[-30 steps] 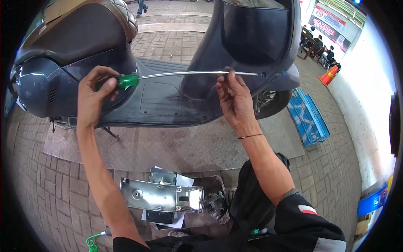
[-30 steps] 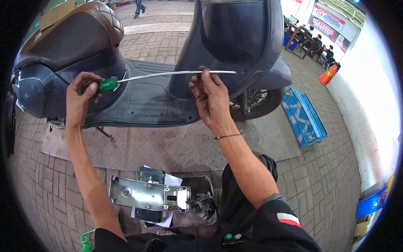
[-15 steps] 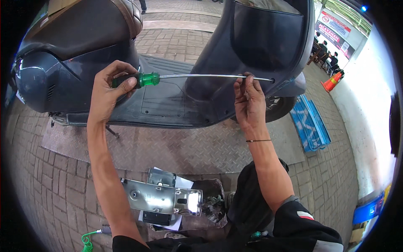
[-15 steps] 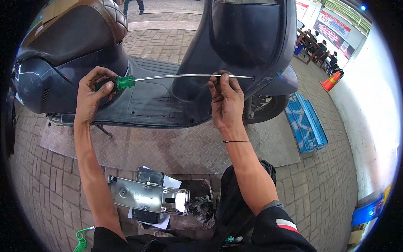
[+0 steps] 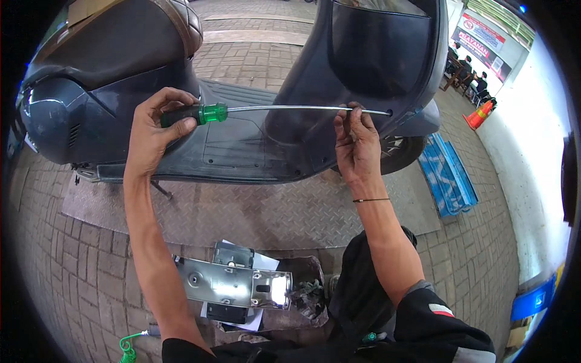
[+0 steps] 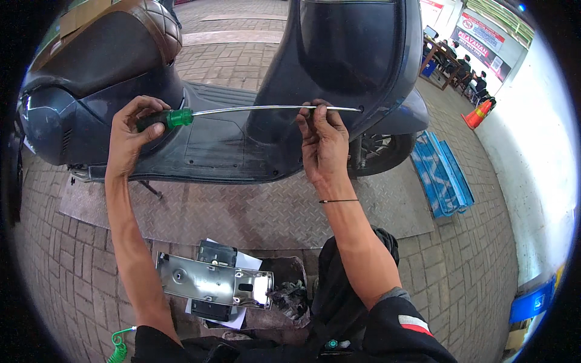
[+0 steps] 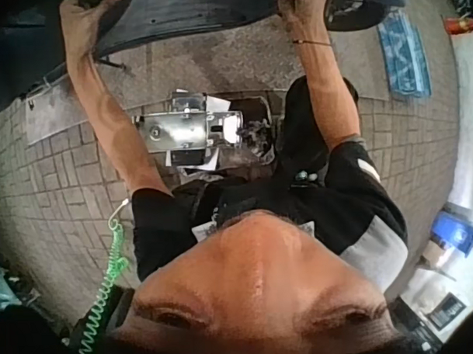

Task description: The person uses a screwdriver to remove or install screws on the front panel of a blue scooter and then selects tools including pliers and sockets from a blue metal toolbox.

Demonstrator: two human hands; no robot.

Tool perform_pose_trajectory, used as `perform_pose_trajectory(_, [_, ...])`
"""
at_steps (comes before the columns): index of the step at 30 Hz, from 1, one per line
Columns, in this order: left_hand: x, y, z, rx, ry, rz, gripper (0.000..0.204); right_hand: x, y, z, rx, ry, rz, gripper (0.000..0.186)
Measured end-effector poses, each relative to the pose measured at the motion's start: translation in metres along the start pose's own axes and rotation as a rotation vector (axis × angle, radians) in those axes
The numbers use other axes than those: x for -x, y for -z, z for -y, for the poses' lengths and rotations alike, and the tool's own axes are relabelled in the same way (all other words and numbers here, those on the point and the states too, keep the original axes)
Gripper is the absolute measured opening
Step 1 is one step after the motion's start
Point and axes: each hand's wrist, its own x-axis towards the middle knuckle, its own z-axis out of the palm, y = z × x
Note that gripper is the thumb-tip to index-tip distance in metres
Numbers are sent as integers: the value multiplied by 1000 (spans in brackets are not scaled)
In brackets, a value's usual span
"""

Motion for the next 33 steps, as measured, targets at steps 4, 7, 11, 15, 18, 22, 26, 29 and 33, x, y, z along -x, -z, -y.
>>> perform_pose_trajectory(4, [-2,-3,-6,2,50,31,42,-2,5,4,-5,15,4,16])
perform_pose_trajectory(7, [0,1,-6,24,29,-35,43,-6,1,1,-4,22,18,17])
perform_pose_trajectory(11, [13,8,0,33,75,-160,36,-3,-6,-13,88,8,-30,25])
perform_pose_trajectory(15, [9,-23,20,102,121,-156,26,11,-22,-17,203,-1,64,26])
perform_pose_trajectory(18, [16,-24,7,304,246,-214,24,28,-70,-73,251,-27,384,40])
perform_pose_trajectory(22, [26,-19,14,266,386,-234,43,48,-115,-113,-49,-212,394,57])
perform_pose_trajectory(26, [17,-17,-7,195,641,-136,51,37,-115,-134,-1,-167,393,53])
perform_pose_trajectory(29, [16,-6,-19,322,655,-37,41,39,-127,-136,131,-32,207,40])
perform_pose_trajectory(33, [18,-19,-3,40,205,-200,31,33,-138,-141,152,64,117,25])
